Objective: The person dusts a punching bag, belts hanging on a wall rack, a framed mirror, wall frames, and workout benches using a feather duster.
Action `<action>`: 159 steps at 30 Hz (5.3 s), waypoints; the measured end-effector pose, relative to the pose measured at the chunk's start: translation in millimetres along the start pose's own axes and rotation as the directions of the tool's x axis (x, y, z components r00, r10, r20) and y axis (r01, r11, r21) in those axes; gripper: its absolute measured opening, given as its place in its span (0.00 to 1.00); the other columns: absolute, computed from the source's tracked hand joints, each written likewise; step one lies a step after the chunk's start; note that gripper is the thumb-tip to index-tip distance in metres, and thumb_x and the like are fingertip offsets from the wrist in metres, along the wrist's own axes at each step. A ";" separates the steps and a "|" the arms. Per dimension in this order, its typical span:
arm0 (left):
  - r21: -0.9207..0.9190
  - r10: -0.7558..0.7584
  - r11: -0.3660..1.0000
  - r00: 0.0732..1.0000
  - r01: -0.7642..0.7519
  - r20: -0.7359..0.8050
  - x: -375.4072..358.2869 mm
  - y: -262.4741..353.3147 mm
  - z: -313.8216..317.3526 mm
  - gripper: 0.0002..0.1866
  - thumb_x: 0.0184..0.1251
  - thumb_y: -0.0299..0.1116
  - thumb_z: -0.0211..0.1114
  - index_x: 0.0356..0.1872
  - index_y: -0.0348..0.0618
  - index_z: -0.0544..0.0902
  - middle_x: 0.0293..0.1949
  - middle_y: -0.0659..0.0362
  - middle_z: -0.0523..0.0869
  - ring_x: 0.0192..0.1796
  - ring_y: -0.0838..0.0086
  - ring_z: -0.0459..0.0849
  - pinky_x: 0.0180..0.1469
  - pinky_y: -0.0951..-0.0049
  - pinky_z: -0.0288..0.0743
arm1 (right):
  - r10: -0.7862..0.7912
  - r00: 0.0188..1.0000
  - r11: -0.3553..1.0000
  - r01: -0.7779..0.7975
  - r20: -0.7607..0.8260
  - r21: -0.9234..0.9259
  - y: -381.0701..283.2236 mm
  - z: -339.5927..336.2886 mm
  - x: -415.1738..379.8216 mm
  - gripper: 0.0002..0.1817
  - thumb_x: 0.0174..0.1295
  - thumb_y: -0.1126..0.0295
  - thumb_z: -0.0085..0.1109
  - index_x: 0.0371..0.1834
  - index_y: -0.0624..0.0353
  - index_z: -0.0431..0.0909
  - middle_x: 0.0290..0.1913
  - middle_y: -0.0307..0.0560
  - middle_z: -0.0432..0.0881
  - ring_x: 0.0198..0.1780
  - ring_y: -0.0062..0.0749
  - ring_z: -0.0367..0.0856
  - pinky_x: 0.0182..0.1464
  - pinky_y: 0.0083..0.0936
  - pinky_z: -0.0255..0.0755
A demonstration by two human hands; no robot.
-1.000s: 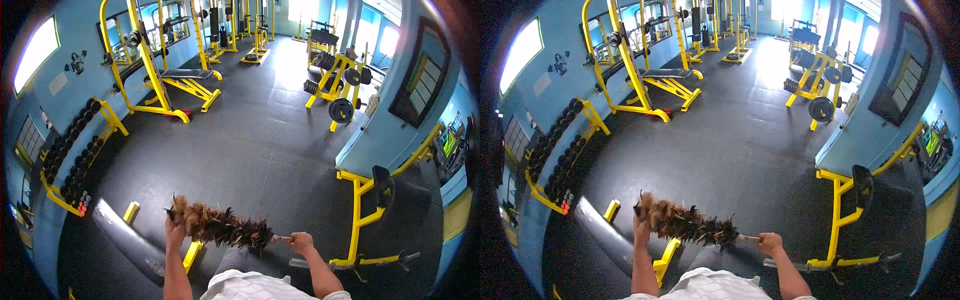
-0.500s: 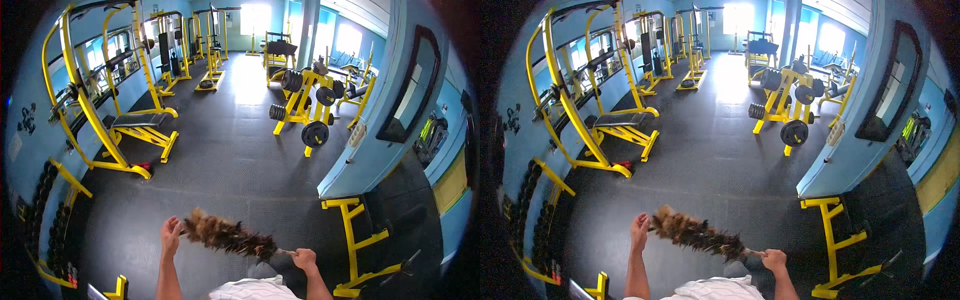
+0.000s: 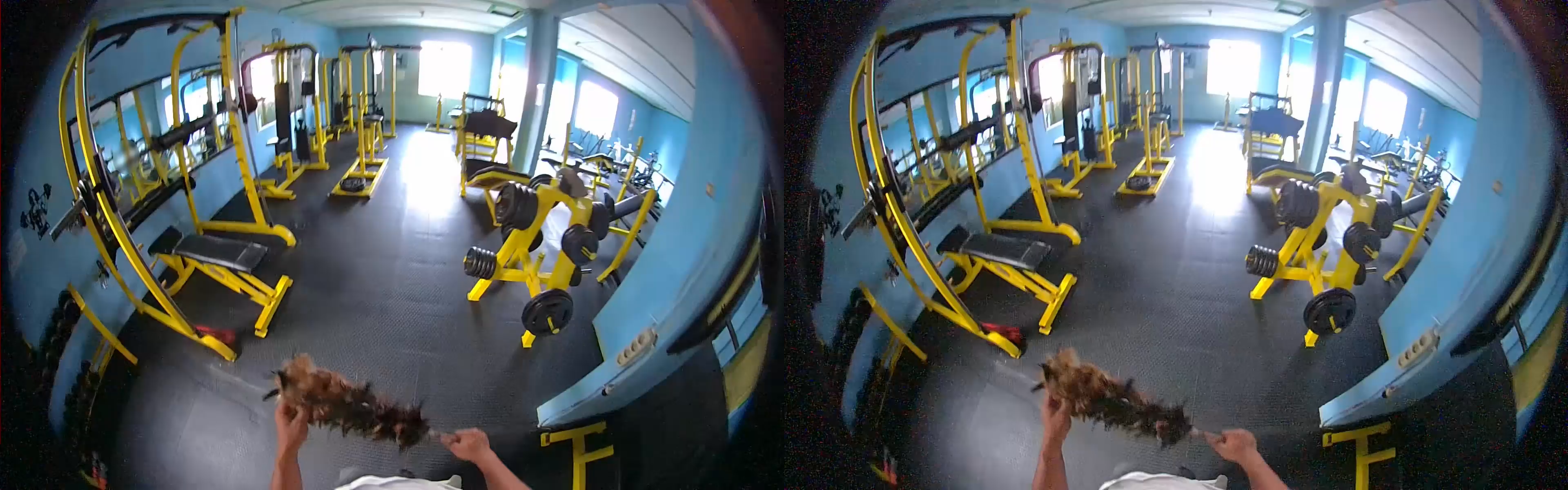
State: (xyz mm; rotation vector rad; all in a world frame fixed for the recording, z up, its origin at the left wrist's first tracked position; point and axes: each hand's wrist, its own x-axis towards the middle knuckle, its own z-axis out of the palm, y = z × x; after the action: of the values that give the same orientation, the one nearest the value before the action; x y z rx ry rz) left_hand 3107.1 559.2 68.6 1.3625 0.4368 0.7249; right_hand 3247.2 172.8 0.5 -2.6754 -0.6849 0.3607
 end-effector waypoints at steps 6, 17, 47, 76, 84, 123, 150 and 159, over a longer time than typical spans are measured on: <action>-0.028 -0.033 0.999 0.987 0.029 -0.159 72.2 -19.3 29.1 0.12 0.66 0.25 0.54 0.49 0.37 0.73 0.43 0.63 0.80 0.43 0.79 0.76 0.43 0.80 0.68 | -0.061 0.998 0.997 0.061 0.008 -0.042 -2.3 -66.0 167.5 0.24 0.46 0.43 0.58 0.19 0.56 0.79 0.28 0.52 0.81 0.35 0.50 0.80 0.35 0.42 0.74; 0.629 0.119 0.767 0.991 -0.127 0.055 400.5 -64.0 143.7 0.24 0.53 0.23 0.61 0.55 0.39 0.71 0.51 0.48 0.77 0.55 0.54 0.75 0.57 0.64 0.68 | 0.204 0.935 0.978 -0.208 0.289 -0.017 -3.5 -68.8 370.6 0.26 0.49 0.39 0.53 0.24 0.53 0.82 0.30 0.51 0.82 0.38 0.46 0.82 0.39 0.38 0.74; 0.654 0.051 0.757 0.998 -0.020 -0.028 1011.8 -228.4 526.1 0.22 0.45 0.24 0.62 0.48 0.39 0.74 0.41 0.50 0.83 0.45 0.62 0.82 0.48 0.70 0.73 | 0.167 0.984 0.976 -0.173 -0.053 -0.129 194.3 -274.5 1080.7 0.29 0.47 0.34 0.52 0.21 0.51 0.82 0.25 0.48 0.82 0.32 0.44 0.82 0.35 0.37 0.75; 0.465 -0.076 0.885 0.979 -0.021 0.189 1593.4 -317.2 878.7 0.25 0.40 0.21 0.71 0.45 0.37 0.77 0.40 0.59 0.83 0.42 0.76 0.82 0.47 0.74 0.75 | 0.153 0.969 0.972 -0.183 -0.193 -0.149 365.8 -499.9 1755.1 0.22 0.52 0.47 0.59 0.15 0.54 0.81 0.17 0.44 0.79 0.26 0.38 0.79 0.32 0.35 0.67; 0.381 -0.106 0.924 0.983 0.042 0.149 1777.9 -403.2 909.4 0.27 0.40 0.25 0.74 0.46 0.37 0.76 0.40 0.57 0.82 0.42 0.75 0.81 0.47 0.73 0.75 | 0.253 0.953 0.909 -0.292 -0.166 -0.297 361.5 -502.4 1939.8 0.18 0.55 0.50 0.54 0.21 0.51 0.82 0.24 0.45 0.82 0.30 0.41 0.81 0.37 0.36 0.68; 0.601 -0.042 0.800 0.998 0.000 0.055 2737.2 -590.5 1229.8 0.25 0.42 0.27 0.69 0.46 0.37 0.74 0.41 0.50 0.82 0.43 0.62 0.81 0.47 0.68 0.73 | 0.271 0.947 0.959 -0.281 -0.173 -0.036 373.0 -680.0 2890.2 0.15 0.48 0.55 0.59 0.15 0.54 0.80 0.19 0.49 0.79 0.24 0.46 0.80 0.30 0.37 0.73; 0.655 0.042 0.755 0.999 -0.028 -0.005 3255.3 -777.2 1620.4 0.22 0.42 0.27 0.70 0.43 0.39 0.75 0.36 0.48 0.83 0.41 0.56 0.83 0.43 0.65 0.74 | 0.153 0.846 0.962 -0.246 -0.511 -0.119 602.0 -836.3 3499.5 0.16 0.45 0.56 0.63 0.09 0.52 0.76 0.12 0.48 0.74 0.18 0.47 0.75 0.24 0.39 0.66; 0.686 -0.084 0.714 0.957 -0.138 0.279 3484.2 -783.6 1761.3 0.23 0.43 0.29 0.68 0.44 0.41 0.75 0.38 0.49 0.83 0.44 0.55 0.82 0.46 0.63 0.74 | 0.474 0.811 0.874 -0.481 -0.345 0.070 610.7 -886.4 3647.6 0.15 0.46 0.53 0.59 0.14 0.51 0.79 0.17 0.47 0.78 0.23 0.46 0.80 0.28 0.38 0.73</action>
State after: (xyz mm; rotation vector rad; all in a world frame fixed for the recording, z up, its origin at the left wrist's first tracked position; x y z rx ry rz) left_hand 6933.7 1660.4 50.5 2.1751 0.4763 0.3591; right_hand 6890.5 1263.6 -6.0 -2.7976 0.1055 -0.0153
